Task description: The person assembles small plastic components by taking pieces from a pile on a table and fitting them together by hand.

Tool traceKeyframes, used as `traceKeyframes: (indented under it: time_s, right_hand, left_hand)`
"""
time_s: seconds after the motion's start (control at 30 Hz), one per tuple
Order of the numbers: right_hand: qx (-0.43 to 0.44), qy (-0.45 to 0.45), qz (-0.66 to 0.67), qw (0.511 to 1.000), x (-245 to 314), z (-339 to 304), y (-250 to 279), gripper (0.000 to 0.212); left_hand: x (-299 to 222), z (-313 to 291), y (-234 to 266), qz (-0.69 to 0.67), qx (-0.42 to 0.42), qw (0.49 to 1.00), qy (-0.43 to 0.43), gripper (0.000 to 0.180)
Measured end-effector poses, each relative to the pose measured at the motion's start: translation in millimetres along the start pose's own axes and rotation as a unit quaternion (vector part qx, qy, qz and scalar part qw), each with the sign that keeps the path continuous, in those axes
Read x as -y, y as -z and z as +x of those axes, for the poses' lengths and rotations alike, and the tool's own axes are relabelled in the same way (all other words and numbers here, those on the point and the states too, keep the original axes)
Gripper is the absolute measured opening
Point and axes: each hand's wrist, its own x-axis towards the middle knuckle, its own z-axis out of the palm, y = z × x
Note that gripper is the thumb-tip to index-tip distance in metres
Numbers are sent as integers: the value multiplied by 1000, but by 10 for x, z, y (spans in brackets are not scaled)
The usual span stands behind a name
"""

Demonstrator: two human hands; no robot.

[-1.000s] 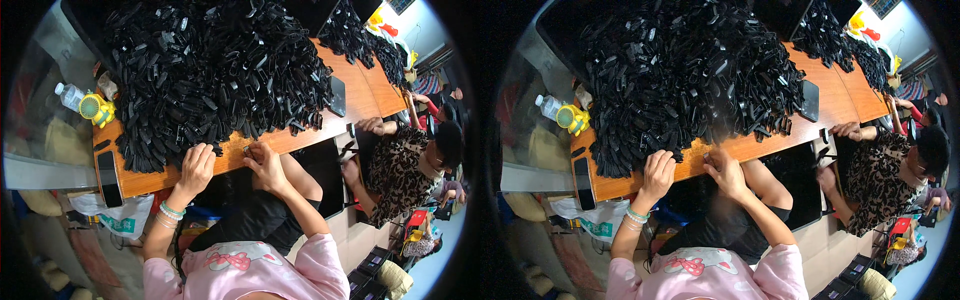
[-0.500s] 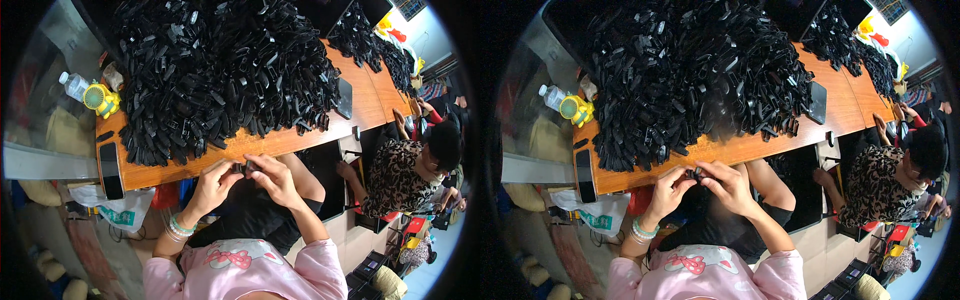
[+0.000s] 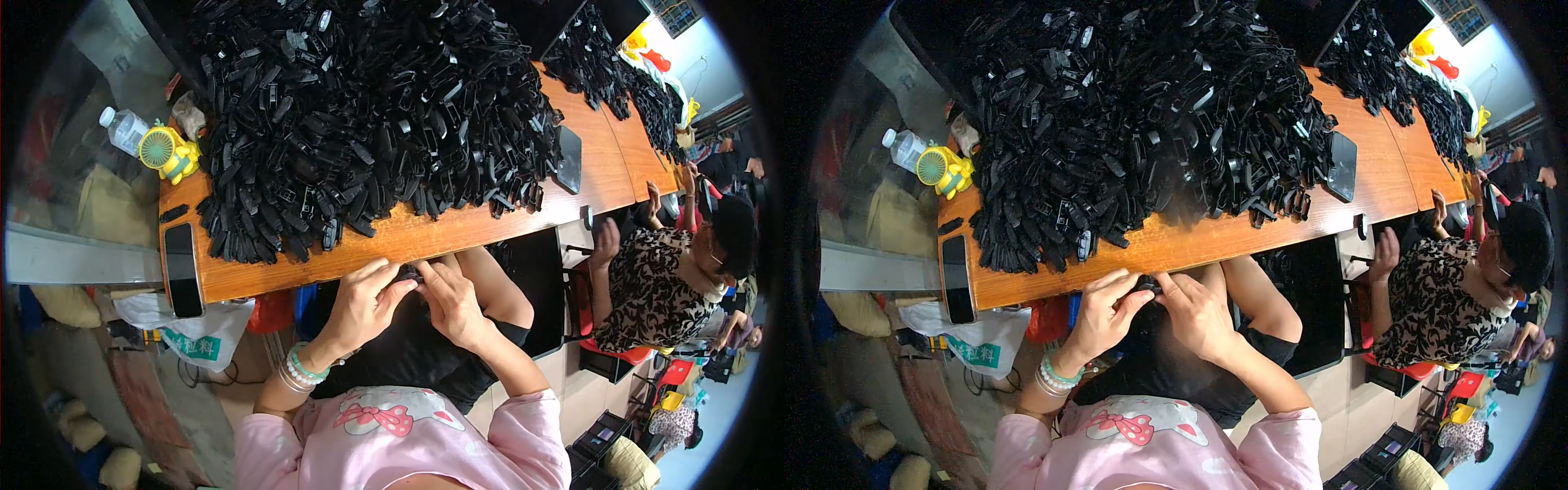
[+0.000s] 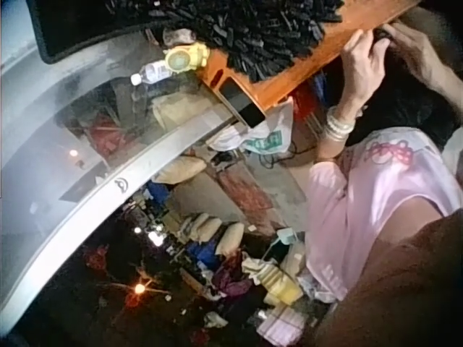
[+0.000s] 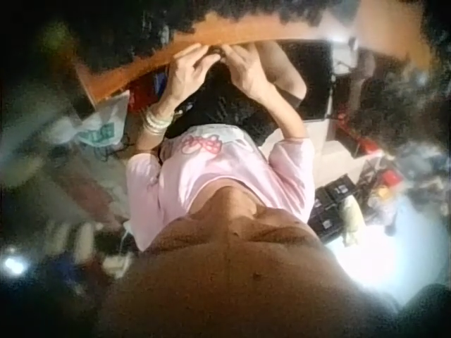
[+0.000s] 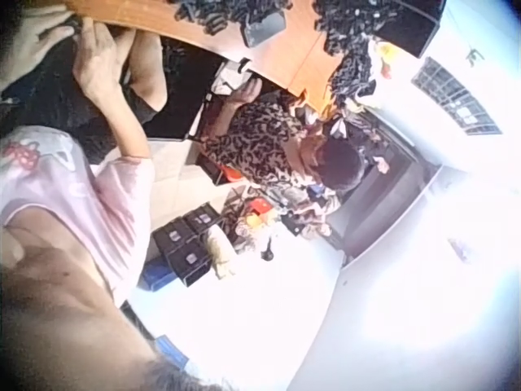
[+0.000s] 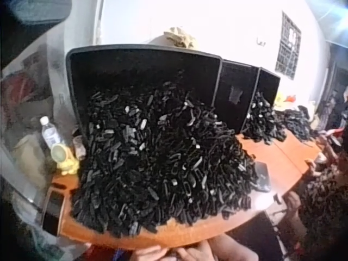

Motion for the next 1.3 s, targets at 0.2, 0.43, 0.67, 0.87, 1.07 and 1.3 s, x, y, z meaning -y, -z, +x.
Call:
traceKeyframes:
  time_s: [0.2,0.43,0.67,0.87,1.07,1.3]
  right_hand:
    - [-49,-45,108,992,25,84,23,38]
    - [40,-189,288,938,-40,119,41,32]
    - [-44,-63,60,995,-387,591,-24,15]
    - [-148,-104,-184,966,-632,1221,-188,21]
    - [-91,-163,-107,977,-650,953,-201,20]
    - [-4,-216,30,976,-678,637,-151,20]
  left_hand:
    - [83,-50,-36,-222,-1,959,176,25]
    - [178,-97,77,-321,30,929,184,24]
    - [492,156,257,248,-96,963,-41,15]
    - [654,403,-5,487,-36,873,-11,28]
    - [747,382,-2,496,-16,868,0,26]
    - [570,346,54,442,-42,895,34,22]
